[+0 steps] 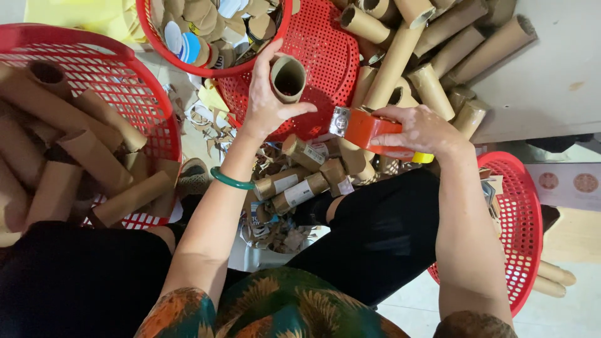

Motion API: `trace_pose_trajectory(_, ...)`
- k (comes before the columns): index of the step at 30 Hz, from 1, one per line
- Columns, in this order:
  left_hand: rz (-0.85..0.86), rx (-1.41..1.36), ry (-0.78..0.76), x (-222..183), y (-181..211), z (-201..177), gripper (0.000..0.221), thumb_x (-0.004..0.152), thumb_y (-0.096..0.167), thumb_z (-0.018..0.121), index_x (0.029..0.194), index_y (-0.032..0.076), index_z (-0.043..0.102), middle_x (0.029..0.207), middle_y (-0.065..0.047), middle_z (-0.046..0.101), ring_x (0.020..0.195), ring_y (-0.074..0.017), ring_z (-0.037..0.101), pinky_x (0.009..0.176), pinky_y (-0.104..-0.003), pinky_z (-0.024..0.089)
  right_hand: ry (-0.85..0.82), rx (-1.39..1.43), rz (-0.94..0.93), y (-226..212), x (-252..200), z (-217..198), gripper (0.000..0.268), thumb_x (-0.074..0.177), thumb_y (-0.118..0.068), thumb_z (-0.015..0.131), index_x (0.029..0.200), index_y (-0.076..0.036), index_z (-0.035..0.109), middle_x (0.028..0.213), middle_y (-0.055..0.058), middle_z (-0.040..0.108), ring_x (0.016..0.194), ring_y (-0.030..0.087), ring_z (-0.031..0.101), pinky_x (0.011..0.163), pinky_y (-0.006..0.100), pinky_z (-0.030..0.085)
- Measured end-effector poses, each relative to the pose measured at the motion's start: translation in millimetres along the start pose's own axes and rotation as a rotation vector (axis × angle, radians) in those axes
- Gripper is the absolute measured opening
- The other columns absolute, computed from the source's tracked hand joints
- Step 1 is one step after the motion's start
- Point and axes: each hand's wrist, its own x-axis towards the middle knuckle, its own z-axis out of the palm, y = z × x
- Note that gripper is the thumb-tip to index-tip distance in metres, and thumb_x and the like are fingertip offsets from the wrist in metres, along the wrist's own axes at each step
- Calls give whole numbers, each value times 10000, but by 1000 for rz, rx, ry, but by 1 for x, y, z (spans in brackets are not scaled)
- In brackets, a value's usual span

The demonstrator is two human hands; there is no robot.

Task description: Applying adhesive circles and tape to the ends of cardboard tubes.

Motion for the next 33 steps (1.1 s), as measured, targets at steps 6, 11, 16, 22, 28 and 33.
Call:
trace_pose_trajectory(6,71,-76,45,-2,2,-12,1170,669,313,1014,1566,63,306,1376,-133,555,1300,-295,566,1172,-411,443,6,27,-20,-9,0,-5,712,761,-577,748,1330,-161,648,1081,136,772,958,351,731,886,454,558)
trace_pose_trajectory(11,-215,83,393,10,-89,-46,312,1017,114,634,1316,32,590,1225,-113,637,1146,-268,616,1045,-395,501,30,-26,-37,-22,0,-9,672,771,-562,739,1311,-170,664,962,158,776,881,365,733,873,454,557)
trace_pose_trajectory(16,28,714,481,52,-149,-83,251,880,66,776,1116,37,698,1119,-126,625,1117,-331,562,1015,-460,458,78,-36,-99,-29,6,-9,681,772,-563,740,1328,-181,650,994,151,768,882,369,724,895,464,533)
trace_pose_trajectory(22,-3,743,111,104,-161,-65,472,790,151,869,1235,106,717,1231,-109,597,1207,-362,525,1034,-475,430,57,-74,-60,-45,13,-13,702,736,-584,752,1332,-230,640,1129,115,761,966,389,690,940,465,520)
trace_pose_trajectory(28,-100,1014,-35,133,-147,-54,786,550,231,910,1295,138,679,1237,-234,501,1165,-485,471,972,-577,384,-6,-107,-22,-37,19,-7,767,734,-616,746,1389,-245,596,1198,130,728,1051,390,669,976,477,501)
trace_pose_trajectory(33,-198,877,48,164,-161,-49,242,1018,268,812,1171,153,664,1329,-125,537,1296,-383,498,1102,-488,432,39,-147,-101,-33,19,-3,801,731,-651,759,1432,-325,550,1165,165,723,1108,441,599,950,532,459)
